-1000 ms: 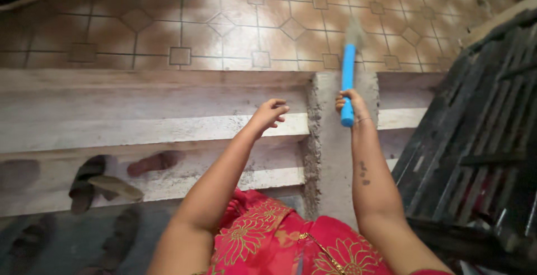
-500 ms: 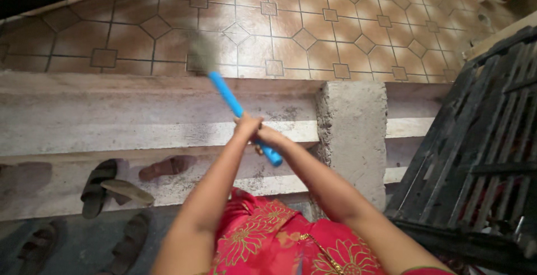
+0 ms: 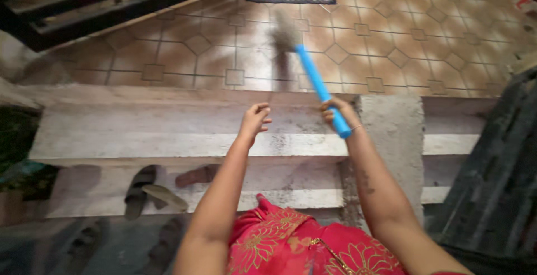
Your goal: The person sweeps outdoor stairs using a handheld broom, brushing dust and debris down each step.
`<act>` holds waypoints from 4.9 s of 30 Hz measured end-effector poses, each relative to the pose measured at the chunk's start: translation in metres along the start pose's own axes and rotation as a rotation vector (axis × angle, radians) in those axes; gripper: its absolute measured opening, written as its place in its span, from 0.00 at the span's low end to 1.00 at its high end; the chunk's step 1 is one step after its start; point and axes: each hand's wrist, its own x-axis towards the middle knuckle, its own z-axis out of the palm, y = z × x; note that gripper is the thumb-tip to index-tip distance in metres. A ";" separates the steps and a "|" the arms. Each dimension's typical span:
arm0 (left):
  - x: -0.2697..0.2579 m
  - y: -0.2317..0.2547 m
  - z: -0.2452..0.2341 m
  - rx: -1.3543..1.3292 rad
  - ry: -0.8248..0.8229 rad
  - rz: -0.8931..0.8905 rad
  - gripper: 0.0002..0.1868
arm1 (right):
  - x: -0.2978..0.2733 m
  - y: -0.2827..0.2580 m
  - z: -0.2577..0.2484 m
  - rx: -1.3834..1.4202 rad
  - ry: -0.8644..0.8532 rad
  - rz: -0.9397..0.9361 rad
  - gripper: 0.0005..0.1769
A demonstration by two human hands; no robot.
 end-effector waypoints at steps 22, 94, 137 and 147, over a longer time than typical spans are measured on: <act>-0.051 -0.088 -0.204 0.174 0.333 -0.092 0.21 | 0.182 0.319 0.109 -1.794 0.457 -0.001 0.66; -0.064 -0.001 0.176 -0.254 0.208 -0.102 0.16 | -0.134 0.027 0.113 -1.057 -0.098 0.080 0.28; -0.074 0.092 -0.159 -0.180 0.015 0.044 0.24 | 0.050 0.102 0.090 0.038 0.065 -0.077 0.12; -0.029 0.021 -0.167 -0.175 0.090 -0.091 0.21 | 0.113 0.257 0.119 -1.122 0.426 0.039 0.23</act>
